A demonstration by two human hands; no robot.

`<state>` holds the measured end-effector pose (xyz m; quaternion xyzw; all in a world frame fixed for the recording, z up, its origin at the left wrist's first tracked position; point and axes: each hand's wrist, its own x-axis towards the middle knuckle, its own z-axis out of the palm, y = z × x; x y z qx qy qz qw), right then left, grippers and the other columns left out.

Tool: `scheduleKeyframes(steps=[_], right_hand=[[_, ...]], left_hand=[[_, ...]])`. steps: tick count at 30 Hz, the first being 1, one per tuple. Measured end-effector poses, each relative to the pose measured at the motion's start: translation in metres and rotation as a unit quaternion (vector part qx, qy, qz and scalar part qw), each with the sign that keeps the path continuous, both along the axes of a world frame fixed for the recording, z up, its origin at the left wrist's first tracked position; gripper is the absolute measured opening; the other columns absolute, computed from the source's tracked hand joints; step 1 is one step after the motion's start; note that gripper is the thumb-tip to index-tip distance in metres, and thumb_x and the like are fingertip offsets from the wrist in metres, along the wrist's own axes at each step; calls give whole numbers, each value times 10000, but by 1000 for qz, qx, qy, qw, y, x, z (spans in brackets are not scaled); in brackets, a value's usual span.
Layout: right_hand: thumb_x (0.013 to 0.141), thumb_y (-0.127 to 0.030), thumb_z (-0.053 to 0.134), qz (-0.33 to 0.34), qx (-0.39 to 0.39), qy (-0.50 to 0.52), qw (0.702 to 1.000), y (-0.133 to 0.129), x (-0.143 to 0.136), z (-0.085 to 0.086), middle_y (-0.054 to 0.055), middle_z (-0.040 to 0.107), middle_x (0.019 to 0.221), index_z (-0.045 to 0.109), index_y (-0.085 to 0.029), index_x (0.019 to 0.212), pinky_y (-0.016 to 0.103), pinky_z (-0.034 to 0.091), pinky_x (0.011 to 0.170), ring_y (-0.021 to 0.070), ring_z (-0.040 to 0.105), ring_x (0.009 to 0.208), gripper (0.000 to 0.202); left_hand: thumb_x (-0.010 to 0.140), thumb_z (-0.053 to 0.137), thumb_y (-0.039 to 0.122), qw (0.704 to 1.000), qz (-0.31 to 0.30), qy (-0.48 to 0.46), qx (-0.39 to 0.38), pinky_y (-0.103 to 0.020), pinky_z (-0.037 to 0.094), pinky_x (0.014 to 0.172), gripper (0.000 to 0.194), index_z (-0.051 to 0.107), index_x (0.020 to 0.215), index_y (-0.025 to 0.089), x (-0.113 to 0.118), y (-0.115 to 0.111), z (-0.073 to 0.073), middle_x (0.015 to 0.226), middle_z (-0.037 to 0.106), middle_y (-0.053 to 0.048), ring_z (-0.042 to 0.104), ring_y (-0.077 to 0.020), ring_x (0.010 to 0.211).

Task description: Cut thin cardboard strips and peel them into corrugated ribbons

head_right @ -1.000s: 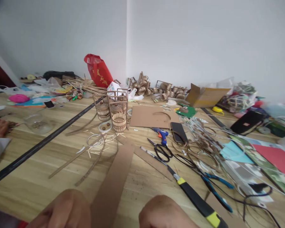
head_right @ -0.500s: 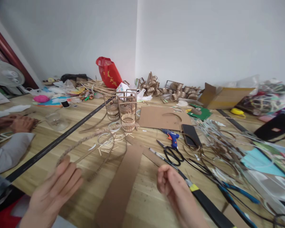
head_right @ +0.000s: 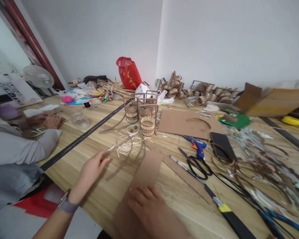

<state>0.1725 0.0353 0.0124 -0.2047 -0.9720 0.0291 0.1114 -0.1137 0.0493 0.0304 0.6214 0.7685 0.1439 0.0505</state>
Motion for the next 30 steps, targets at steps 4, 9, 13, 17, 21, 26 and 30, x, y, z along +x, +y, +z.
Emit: scheduleKeyframes(steps=[4, 9, 13, 17, 21, 26, 30], right_hand=[[909, -156, 550, -7, -6, -24, 1000, -1, -2, -10, 5, 652, 1329, 646, -250, 1178, 370, 465, 988, 228, 592, 1199, 300], [907, -117, 538, -13, 1, -11, 1000, -3, -1, -14, -7, 649, 1333, 630, -250, 1193, 382, 479, 962, 239, 594, 1193, 329], [916, -108, 522, -19, 1, -8, 1000, -4, -1, -14, -5, 644, 1338, 625, -262, 1210, 373, 469, 973, 228, 590, 1199, 347], [937, -217, 540, -9, -11, -21, 1000, -3, 0, -12, 22, 636, 1350, 613, -249, 1235, 365, 463, 982, 233, 575, 1219, 308], [939, -241, 543, -10, -10, -21, 1000, -3, 0, -13, 6, 634, 1355, 604, -260, 1236, 371, 472, 963, 238, 581, 1213, 304], [910, -227, 584, -15, 2, 3, 1000, -4, 1, -22, 19, 633, 1355, 606, -252, 1233, 378, 467, 972, 242, 582, 1209, 325], [912, -153, 562, -17, 11, 26, 999, -4, 4, -24, 35, 664, 1305, 642, -242, 1164, 357, 463, 974, 220, 594, 1188, 279]], left_hand=[[911, 477, 155, 997, 12, 71, -31, -396, 438, 904, 229, 689, 972, 94, -13, 4, -2, 1029, 670, -197, 613, -321, 1004], [893, 385, 57, 992, -1, 105, -65, -377, 458, 843, 305, 688, 926, 74, -13, 9, 4, 980, 669, -212, 633, -316, 969], [914, 327, 61, 991, 16, 98, -84, -368, 461, 766, 330, 650, 981, 70, -11, 8, 8, 982, 671, -226, 657, -306, 914], [964, 345, 178, 993, 1, 38, -110, -320, 439, 689, 271, 607, 904, 141, -11, 6, 12, 832, 691, -135, 660, -252, 763], [965, 328, 225, 994, -35, -40, -99, -271, 420, 680, 295, 490, 719, 209, -10, -1, 19, 720, 640, -37, 621, -188, 714], [962, 243, 331, 993, -23, -106, -46, -279, 415, 656, 318, 388, 695, 235, -10, -19, 23, 668, 555, -3, 580, -186, 679], [935, 321, 448, 970, 45, -220, 92, -307, 400, 681, 344, 447, 703, 227, -2, -29, 27, 691, 554, -12, 555, -204, 702]])
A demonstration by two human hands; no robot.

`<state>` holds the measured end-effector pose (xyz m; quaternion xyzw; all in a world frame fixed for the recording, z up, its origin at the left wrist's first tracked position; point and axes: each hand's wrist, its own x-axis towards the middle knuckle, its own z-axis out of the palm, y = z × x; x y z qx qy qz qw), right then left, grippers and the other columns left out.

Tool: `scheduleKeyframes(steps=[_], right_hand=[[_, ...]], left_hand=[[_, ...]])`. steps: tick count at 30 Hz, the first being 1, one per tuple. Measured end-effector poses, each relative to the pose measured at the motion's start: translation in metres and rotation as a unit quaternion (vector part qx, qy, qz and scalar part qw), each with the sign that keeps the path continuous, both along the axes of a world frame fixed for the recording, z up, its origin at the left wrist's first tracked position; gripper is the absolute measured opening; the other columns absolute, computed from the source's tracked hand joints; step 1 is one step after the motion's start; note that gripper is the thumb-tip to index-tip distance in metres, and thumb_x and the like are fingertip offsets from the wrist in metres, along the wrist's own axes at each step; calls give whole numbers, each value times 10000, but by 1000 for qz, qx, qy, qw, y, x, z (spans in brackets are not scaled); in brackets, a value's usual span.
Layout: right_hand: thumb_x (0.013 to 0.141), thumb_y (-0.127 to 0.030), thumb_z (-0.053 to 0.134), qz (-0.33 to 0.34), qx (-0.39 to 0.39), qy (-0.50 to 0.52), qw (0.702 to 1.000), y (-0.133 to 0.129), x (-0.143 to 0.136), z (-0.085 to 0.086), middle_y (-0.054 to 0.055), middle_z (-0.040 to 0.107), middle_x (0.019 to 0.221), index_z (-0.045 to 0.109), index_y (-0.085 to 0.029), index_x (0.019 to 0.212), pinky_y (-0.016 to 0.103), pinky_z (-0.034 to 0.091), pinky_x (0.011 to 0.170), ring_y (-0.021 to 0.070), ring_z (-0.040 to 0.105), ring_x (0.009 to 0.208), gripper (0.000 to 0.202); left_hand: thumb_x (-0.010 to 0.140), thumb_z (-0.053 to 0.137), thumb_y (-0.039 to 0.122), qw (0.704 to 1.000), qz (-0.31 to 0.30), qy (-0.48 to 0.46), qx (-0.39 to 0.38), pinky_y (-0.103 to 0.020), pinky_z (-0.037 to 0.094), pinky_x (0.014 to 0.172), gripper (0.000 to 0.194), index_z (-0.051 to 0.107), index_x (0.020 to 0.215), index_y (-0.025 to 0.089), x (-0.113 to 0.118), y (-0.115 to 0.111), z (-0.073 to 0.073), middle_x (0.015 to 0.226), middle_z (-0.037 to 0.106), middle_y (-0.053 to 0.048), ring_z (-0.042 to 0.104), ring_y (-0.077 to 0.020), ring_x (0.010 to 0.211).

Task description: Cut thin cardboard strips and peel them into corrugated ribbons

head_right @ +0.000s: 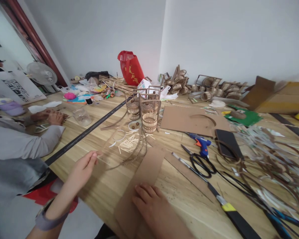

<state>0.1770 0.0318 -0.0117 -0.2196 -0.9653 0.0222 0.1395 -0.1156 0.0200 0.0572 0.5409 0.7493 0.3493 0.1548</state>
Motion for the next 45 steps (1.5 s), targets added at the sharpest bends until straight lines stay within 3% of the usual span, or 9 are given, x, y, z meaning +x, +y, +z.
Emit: scheduleKeyframes(steps=[3, 7, 10, 13, 16, 18, 27, 33, 45], right_hand=[[922, -135, 538, -1, -17, 32, 999, 0, 4, 12, 45, 685, 1264, 649, -238, 1139, 369, 477, 970, 218, 630, 1132, 265], [942, -147, 495, -48, -87, 121, 988, 0, 12, 39, 75, 717, 1176, 642, -241, 1157, 348, 516, 903, 202, 671, 1028, 276], [955, -218, 490, -116, -153, 230, 954, 3, 23, 53, 101, 735, 1061, 650, -214, 1122, 312, 539, 813, 197, 687, 959, 232], [948, -349, 530, -197, -260, 332, 885, 11, 35, 55, 84, 742, 987, 666, -218, 1088, 301, 538, 766, 192, 693, 889, 235], [879, -461, 613, -257, -345, 427, 795, 21, 47, 49, 77, 732, 954, 689, -214, 1020, 325, 525, 782, 202, 676, 857, 295], [840, -499, 645, -276, -368, 463, 758, 24, 52, 44, 63, 712, 886, 686, -205, 925, 322, 517, 757, 195, 653, 810, 308], [840, -447, 630, -273, -443, 523, 675, 29, 63, 32, -21, 571, 684, 619, -198, 790, 260, 448, 644, 124, 522, 644, 254], [847, -459, 629, -248, -501, 522, 644, 29, 65, 29, -25, 535, 667, 598, -197, 807, 269, 449, 611, 133, 522, 628, 267], [846, -485, 631, -249, -522, 516, 633, 24, 65, 32, -25, 518, 686, 604, -206, 869, 279, 479, 581, 134, 531, 604, 281]], left_hand=[[881, 502, 539, 979, 9, -190, 70, -283, 401, 701, 375, 551, 739, 196, 21, -1, 10, 762, 588, -23, 557, -189, 774], [635, 809, 579, 840, -70, -538, -22, -213, 364, 579, 518, 666, 873, 142, 65, 7, 25, 697, 559, 12, 483, -100, 620], [570, 891, 506, 757, -140, -628, -113, -194, 373, 576, 543, 701, 906, 124, 102, 16, 28, 671, 560, 22, 489, -72, 592], [587, 893, 487, 721, -211, -636, -175, -195, 367, 553, 493, 693, 848, 120, 138, 26, 19, 671, 572, 17, 506, -68, 577], [593, 887, 490, 709, -266, -621, -203, -197, 342, 522, 481, 665, 810, 122, 167, 34, 5, 653, 565, 25, 493, -62, 549], [591, 884, 499, 707, -288, -608, -219, -197, 325, 505, 495, 654, 821, 126, 180, 38, -2, 641, 560, 32, 485, -58, 531], [648, 840, 546, 694, -325, -587, -261, -232, 418, 574, 515, 669, 876, 117, 184, 47, -22, 722, 684, -44, 598, -114, 593], [626, 868, 513, 652, -346, -593, -320, -217, 382, 555, 478, 701, 814, 107, 178, 52, -34, 669, 681, -49, 579, -109, 582], [565, 898, 418, 653, -356, -577, -336, -221, 366, 531, 394, 713, 740, 118, 174, 51, -23, 687, 651, -22, 501, -81, 551]])
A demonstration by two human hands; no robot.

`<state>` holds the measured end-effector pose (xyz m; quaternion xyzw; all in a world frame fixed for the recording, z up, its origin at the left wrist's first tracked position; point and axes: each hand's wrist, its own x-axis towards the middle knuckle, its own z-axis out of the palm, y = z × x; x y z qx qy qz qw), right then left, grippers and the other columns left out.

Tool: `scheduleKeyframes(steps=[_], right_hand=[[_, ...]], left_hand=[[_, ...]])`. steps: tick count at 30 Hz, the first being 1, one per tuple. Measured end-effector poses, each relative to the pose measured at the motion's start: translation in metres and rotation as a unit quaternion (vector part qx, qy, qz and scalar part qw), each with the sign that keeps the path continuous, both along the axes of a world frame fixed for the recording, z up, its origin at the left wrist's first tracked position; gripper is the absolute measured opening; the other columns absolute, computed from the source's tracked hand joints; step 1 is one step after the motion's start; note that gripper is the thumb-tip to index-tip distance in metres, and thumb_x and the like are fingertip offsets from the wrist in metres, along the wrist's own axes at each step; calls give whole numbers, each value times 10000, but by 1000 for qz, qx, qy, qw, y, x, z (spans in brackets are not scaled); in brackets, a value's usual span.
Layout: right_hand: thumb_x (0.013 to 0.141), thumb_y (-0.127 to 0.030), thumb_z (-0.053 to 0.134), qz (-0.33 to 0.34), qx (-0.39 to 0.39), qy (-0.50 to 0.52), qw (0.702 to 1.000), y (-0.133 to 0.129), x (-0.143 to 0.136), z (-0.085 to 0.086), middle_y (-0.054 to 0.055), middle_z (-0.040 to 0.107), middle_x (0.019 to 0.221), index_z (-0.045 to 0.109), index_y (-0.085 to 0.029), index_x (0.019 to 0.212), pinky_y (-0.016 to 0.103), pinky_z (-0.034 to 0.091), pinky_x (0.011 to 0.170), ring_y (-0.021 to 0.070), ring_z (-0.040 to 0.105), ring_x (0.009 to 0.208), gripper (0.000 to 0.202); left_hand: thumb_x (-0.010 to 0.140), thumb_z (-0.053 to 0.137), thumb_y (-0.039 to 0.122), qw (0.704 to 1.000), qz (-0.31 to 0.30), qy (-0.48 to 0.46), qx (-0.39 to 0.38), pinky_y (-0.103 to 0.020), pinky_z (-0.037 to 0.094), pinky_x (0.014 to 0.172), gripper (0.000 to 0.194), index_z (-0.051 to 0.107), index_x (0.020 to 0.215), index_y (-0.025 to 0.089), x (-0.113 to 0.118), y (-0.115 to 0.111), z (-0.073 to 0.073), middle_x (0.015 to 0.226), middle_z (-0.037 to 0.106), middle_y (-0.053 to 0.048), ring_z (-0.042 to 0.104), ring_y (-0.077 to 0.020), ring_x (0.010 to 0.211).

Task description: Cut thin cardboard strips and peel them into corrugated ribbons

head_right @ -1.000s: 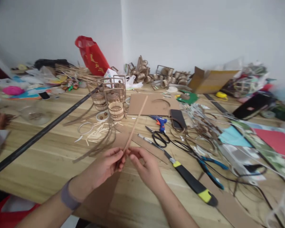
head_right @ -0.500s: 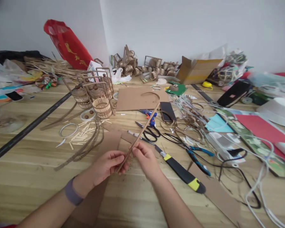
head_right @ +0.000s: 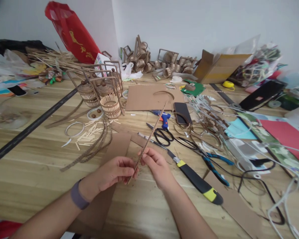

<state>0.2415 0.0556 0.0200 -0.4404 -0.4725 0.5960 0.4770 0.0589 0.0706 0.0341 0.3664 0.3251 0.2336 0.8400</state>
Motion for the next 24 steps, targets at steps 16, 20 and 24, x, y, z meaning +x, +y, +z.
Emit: scheduleKeyframes(steps=[16, 20, 24], right_hand=[[844, -258, 587, 2, 199, -268, 943, -13, -18, 8, 2, 662, 691, 624, -214, 773, 244, 499, 616, 129, 606, 631, 91], [832, -215, 570, -3, 222, -283, 933, -14, -20, 11, -1, 670, 698, 627, -219, 777, 236, 504, 599, 130, 610, 625, 79], [840, -180, 555, -23, 256, -303, 917, -15, -20, 11, -5, 666, 694, 625, -219, 784, 227, 497, 590, 122, 610, 617, 98]], left_hand=[[669, 813, 364, 977, 187, 18, 103, -231, 413, 576, 290, 670, 789, 142, -1, 5, 1, 694, 628, 5, 538, -101, 603], [672, 801, 379, 974, 194, 32, 111, -241, 421, 589, 295, 665, 788, 144, -1, 5, 0, 692, 620, 6, 540, -109, 611], [686, 793, 386, 971, 200, 44, 124, -242, 428, 594, 299, 659, 808, 148, -1, 5, 0, 715, 626, 1, 557, -120, 638]])
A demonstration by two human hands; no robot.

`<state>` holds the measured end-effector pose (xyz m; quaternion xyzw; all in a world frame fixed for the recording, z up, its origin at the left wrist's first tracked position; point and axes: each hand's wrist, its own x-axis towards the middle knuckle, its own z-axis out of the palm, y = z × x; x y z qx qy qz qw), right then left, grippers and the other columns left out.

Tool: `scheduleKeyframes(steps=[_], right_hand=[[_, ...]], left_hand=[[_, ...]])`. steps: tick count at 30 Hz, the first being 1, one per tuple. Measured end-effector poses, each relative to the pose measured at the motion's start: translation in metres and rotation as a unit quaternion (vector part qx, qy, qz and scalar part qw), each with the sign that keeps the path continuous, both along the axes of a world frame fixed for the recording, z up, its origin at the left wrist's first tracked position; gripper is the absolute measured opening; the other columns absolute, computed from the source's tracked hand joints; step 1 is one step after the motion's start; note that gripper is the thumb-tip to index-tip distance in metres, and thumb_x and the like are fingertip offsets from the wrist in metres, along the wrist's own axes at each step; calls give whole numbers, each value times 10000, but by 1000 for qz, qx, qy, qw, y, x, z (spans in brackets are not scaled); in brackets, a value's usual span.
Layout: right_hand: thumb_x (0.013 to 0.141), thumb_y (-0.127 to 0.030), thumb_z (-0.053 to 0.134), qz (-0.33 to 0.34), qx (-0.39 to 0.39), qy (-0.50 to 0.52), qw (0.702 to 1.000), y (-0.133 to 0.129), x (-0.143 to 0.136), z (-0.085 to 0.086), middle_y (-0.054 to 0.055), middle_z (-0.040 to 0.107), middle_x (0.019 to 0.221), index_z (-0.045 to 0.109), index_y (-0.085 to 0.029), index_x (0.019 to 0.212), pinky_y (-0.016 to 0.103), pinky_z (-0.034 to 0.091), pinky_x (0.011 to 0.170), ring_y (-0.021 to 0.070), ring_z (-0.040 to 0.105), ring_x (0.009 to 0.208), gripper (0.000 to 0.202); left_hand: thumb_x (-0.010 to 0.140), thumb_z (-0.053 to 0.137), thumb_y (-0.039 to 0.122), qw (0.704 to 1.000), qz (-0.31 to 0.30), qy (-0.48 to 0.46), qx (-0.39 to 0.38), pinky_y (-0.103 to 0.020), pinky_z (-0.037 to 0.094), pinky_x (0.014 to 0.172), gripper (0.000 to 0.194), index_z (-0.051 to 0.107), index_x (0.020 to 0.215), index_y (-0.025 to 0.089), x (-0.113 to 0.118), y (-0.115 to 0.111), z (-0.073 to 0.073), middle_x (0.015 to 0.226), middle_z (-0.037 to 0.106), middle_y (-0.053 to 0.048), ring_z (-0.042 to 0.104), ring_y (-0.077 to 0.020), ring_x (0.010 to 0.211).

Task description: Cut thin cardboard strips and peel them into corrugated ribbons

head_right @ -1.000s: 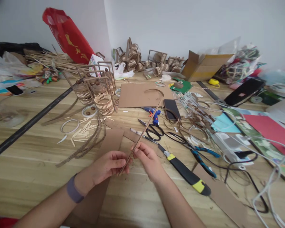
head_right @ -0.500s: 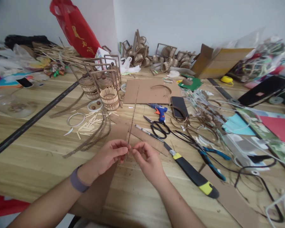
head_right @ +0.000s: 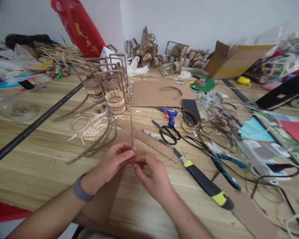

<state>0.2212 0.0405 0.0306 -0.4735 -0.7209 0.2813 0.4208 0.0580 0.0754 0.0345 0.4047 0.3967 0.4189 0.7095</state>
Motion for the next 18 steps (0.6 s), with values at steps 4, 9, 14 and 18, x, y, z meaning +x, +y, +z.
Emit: scheduleKeyframes(steps=[4, 9, 14, 18], right_hand=[[857, -148, 544, -4, 41, -14, 999, -2, 0, 1, -10, 659, 705, 612, -224, 801, 225, 490, 595, 117, 611, 623, 117], [865, -141, 537, -14, 71, -45, 996, -3, -1, -1, -4, 663, 724, 609, -228, 832, 251, 493, 616, 132, 628, 651, 118], [870, -145, 538, -27, 111, -83, 990, -3, -1, -3, -6, 658, 708, 612, -227, 840, 265, 484, 612, 134, 621, 638, 114], [873, -132, 549, -40, 159, -117, 979, -3, -1, -4, -8, 651, 696, 603, -224, 856, 268, 474, 614, 134, 614, 631, 108]], left_hand=[[715, 772, 369, 1000, 7, 18, 22, -238, 430, 586, 269, 653, 818, 151, 1, -1, -1, 729, 631, 4, 563, -117, 631], [745, 757, 339, 998, 20, 33, 41, -233, 444, 599, 235, 647, 838, 154, 1, -2, -2, 726, 629, 13, 568, -113, 625], [755, 755, 358, 997, 26, 50, 58, -243, 467, 625, 246, 646, 849, 158, 0, -2, -3, 760, 648, 2, 588, -123, 645], [770, 746, 362, 996, 24, 56, 65, -245, 469, 627, 236, 641, 838, 162, 0, -2, -5, 752, 645, 7, 593, -124, 642]])
